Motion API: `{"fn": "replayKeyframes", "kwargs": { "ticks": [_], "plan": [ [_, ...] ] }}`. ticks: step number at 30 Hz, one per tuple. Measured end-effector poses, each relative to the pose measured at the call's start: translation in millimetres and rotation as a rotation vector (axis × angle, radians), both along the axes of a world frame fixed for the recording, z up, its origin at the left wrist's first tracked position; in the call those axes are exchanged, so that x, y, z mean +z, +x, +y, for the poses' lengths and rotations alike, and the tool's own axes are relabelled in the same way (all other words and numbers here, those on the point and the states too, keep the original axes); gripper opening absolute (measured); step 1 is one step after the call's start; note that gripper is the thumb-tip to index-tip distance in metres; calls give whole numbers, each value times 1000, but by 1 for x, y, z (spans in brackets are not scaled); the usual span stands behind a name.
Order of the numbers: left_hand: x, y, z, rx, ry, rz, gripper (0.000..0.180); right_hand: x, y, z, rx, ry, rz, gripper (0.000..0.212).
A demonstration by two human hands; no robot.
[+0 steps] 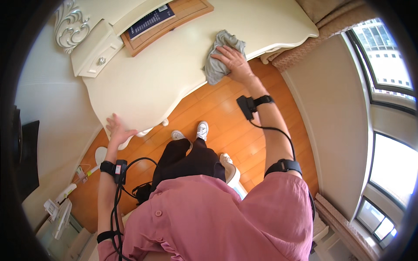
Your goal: Clean various surfaces in a bedroom, including a wardrobe, vanity, window sill, fan, and door frame using a cloth.
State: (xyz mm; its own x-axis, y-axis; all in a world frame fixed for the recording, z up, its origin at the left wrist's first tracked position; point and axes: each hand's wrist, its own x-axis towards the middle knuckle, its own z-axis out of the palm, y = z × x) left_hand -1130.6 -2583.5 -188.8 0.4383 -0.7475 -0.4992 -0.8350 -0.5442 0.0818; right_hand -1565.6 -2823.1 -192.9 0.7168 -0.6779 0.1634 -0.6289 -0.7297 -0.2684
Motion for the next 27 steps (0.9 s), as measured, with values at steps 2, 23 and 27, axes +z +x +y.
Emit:
{"fn": "replayKeyframes", "kwargs": {
  "ticks": [2,23,27],
  "plan": [
    [-18,13,3,-179,-25,-116,126,-8,9,10,-142,-46,-64,85],
    [28,-234,-206,-559,-30,198,143,-6,-80,-36,-127,-33,-23,73],
    [32,-296,-251,-446,-87,152,143,9,-200,-124,-336,-5,92,84]
  ]
}}
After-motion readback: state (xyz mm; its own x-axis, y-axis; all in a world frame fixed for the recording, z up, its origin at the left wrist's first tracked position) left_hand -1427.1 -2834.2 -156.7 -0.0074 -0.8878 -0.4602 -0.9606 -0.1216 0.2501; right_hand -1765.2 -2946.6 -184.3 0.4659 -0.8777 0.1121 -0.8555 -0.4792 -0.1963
